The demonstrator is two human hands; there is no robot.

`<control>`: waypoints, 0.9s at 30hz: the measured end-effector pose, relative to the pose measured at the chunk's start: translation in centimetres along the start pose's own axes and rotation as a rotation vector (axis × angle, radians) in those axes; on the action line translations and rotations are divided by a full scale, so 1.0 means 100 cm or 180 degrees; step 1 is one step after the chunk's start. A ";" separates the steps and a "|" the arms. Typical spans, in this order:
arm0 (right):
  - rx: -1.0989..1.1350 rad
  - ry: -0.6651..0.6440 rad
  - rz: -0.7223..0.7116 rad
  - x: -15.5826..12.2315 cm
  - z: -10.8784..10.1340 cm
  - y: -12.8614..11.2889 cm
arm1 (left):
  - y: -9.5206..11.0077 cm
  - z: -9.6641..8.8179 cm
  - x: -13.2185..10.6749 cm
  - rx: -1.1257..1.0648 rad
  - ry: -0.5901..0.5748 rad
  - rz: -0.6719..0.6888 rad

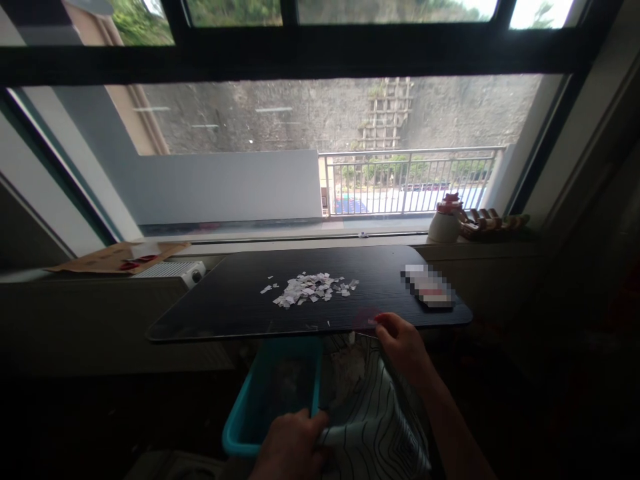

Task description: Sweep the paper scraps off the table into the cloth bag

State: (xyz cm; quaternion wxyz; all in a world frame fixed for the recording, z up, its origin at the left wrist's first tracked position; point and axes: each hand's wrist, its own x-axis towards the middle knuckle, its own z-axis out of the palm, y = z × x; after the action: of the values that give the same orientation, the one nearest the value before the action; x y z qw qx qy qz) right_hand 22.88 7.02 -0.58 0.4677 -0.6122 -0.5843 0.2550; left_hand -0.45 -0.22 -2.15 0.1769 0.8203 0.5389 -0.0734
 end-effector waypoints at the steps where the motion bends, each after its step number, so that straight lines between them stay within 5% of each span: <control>1: -0.0011 0.0008 0.0018 -0.002 -0.001 -0.001 | 0.001 -0.001 0.000 -0.0009 0.0004 -0.0010; 11: 0.0034 -0.0276 -0.0276 0.018 0.039 -0.015 | -0.001 0.002 -0.001 0.0009 -0.0026 -0.0022; 18: -0.0290 -0.0274 -0.0172 0.005 0.014 -0.014 | 0.002 -0.003 -0.002 -0.0090 -0.0144 -0.0002; 23: -0.0396 -0.0321 -0.0297 0.009 0.018 -0.013 | 0.003 -0.005 -0.001 -0.0014 -0.0260 -0.0049; 27: -0.0671 0.0080 -0.0358 0.030 0.014 -0.014 | 0.001 -0.005 0.005 0.0119 -0.0460 -0.0040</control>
State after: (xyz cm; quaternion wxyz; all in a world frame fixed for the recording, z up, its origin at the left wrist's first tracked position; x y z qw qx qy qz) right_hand 21.59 10.10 0.75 0.4216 -0.6274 -0.6354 0.1578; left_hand -0.25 0.32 -1.86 0.1995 0.8126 0.5284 -0.1436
